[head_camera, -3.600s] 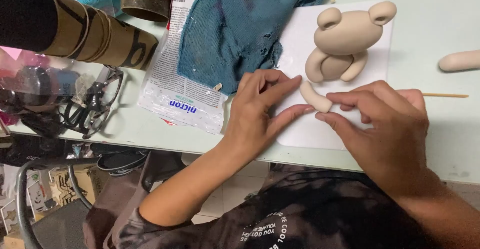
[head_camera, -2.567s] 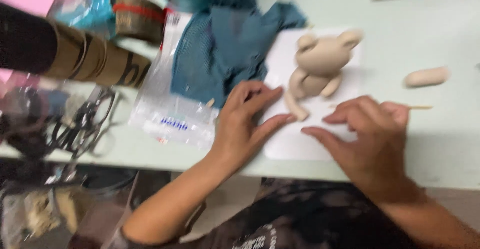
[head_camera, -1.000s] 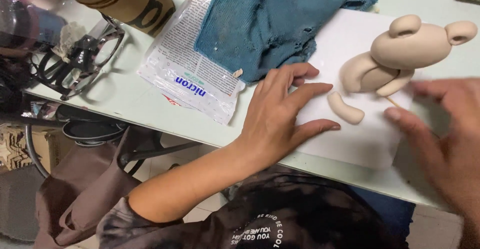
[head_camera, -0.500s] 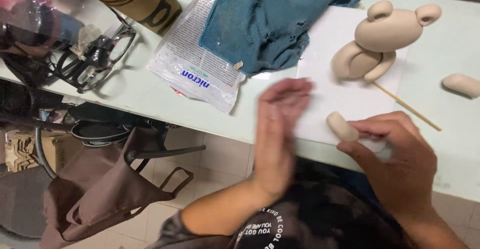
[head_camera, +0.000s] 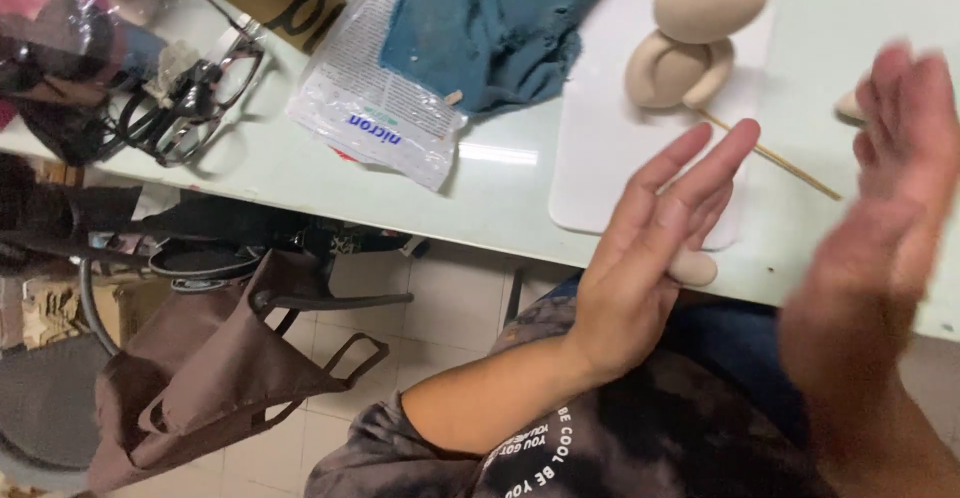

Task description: Sculpting a small bear figure from clay by rolling small pieces for limbs and features and attaching them to the body.

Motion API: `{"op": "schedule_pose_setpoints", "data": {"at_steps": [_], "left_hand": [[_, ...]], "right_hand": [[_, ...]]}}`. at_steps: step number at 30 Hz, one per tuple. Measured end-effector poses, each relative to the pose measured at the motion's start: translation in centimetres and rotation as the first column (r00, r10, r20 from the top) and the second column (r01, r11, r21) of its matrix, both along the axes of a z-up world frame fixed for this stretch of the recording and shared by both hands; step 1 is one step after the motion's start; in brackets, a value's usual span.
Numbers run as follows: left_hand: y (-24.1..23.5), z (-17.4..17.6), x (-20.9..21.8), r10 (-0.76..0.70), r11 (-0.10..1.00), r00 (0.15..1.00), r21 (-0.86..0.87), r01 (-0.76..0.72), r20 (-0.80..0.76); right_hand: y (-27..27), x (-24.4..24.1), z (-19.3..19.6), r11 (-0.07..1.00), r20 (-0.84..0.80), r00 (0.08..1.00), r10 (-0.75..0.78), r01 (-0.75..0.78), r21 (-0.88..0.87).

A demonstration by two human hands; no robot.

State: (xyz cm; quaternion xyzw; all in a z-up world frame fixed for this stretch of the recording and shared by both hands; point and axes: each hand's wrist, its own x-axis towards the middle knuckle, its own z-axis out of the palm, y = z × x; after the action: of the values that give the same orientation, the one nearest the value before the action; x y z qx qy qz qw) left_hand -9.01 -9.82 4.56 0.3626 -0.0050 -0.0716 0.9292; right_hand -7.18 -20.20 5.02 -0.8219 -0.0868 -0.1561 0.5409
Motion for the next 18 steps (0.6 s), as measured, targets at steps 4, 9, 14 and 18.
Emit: {"op": "schedule_pose_setpoints", "data": {"at_steps": [4,9,14,18], "left_hand": [[-1.0,-0.8,-0.8,-0.175,0.878,0.946,0.479,0.024,0.273],[-0.9,-0.8,0.6,0.023,0.935,0.894,0.306,-0.177,0.447],[-2.5,0.1,-1.3,-0.065,0.824,0.848,0.508,-0.251,0.525],[-1.3,0.2,0.9,0.037,0.827,0.858,0.467,-0.314,0.512]], "right_hand": [[1.6,-0.4,1.4,0.992,-0.092,0.989,0.119,-0.122,-0.020],[2.9,-2.9,1.7,0.992,-0.094,0.989,0.119,-0.114,0.051],[0.7,-1.3,1.2,0.990,-0.101,0.990,0.099,-0.088,0.106],[1.7,-4.6,1.5,0.983,-0.097,0.990,0.101,-0.084,0.164]]}}
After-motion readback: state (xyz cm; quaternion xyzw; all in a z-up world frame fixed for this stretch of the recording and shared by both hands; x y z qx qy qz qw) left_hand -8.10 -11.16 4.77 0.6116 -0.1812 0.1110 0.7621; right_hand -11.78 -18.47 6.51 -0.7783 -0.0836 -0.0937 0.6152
